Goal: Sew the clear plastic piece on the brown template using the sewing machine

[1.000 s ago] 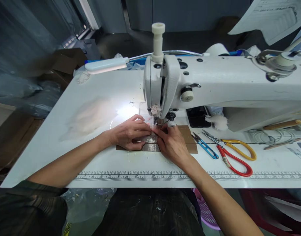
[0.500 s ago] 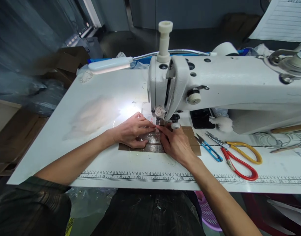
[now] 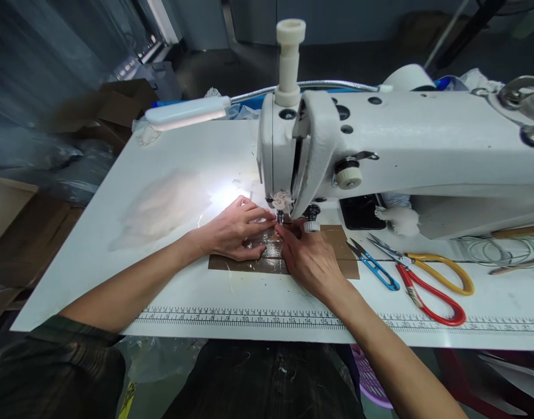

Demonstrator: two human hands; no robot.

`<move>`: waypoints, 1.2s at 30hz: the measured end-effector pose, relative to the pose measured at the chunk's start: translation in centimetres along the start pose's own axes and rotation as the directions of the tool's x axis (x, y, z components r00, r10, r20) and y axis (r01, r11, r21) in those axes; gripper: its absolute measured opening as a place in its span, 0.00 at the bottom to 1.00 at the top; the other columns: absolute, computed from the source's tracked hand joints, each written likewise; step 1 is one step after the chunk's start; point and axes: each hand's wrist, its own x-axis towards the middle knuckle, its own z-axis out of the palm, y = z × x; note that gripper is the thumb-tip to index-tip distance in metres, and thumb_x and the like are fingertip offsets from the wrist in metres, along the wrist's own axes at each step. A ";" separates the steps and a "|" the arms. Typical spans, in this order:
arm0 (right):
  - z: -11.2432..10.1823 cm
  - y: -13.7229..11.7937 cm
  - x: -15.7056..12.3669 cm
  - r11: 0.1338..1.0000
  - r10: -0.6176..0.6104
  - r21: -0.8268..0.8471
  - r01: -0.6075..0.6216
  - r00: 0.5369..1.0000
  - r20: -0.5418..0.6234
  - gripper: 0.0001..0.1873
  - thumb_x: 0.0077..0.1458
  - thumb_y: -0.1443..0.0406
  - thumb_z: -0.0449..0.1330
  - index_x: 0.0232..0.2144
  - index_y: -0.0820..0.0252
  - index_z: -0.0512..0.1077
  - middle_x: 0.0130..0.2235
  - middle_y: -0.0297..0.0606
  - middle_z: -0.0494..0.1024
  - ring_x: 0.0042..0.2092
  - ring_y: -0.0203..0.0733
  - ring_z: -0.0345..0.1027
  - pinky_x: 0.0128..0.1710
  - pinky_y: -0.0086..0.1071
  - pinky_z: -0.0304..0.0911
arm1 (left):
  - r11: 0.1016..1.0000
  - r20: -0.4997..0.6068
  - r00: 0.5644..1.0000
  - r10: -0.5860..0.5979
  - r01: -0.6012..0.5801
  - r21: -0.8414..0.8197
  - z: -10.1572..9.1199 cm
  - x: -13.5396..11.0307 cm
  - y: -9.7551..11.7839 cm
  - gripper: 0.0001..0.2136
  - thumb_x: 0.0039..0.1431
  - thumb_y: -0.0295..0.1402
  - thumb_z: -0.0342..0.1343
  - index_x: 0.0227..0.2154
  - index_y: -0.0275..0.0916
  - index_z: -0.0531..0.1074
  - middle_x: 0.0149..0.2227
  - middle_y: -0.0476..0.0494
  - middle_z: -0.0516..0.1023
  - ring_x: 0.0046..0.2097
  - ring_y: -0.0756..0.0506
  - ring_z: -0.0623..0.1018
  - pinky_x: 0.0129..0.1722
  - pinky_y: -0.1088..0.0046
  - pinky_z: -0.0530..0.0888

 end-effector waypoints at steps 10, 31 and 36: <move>-2.8 2.2 0.7 0.927 0.007 0.368 -0.067 0.987 0.163 0.19 0.62 0.61 0.49 0.52 0.55 0.71 0.47 0.43 0.74 0.45 0.44 0.71 0.45 0.38 0.69 | 0.996 0.049 0.998 -0.028 0.024 0.088 -0.4 0.4 -0.2 0.21 0.61 0.47 0.47 0.47 0.37 0.71 0.47 0.37 0.70 0.39 0.43 0.68 0.41 0.62 0.62; -1.2 3.6 -1.3 0.870 0.268 0.425 -0.249 0.963 0.016 0.11 0.60 0.58 0.53 0.36 0.57 0.71 0.44 0.42 0.73 0.44 0.45 0.68 0.41 0.38 0.67 | 0.993 0.048 0.995 -0.087 0.083 0.089 -0.1 0.4 -0.5 0.23 0.62 0.47 0.47 0.51 0.35 0.69 0.48 0.35 0.70 0.41 0.42 0.70 0.43 0.59 0.65; -0.3 3.7 -1.5 0.903 0.224 0.390 -0.181 0.972 -0.066 0.11 0.59 0.61 0.53 0.40 0.57 0.72 0.48 0.45 0.71 0.47 0.47 0.68 0.44 0.42 0.66 | 0.988 -0.019 0.988 -0.155 0.155 -0.006 0.2 0.4 -0.5 0.19 0.66 0.42 0.46 0.54 0.40 0.68 0.59 0.34 0.63 0.55 0.37 0.68 0.55 0.47 0.61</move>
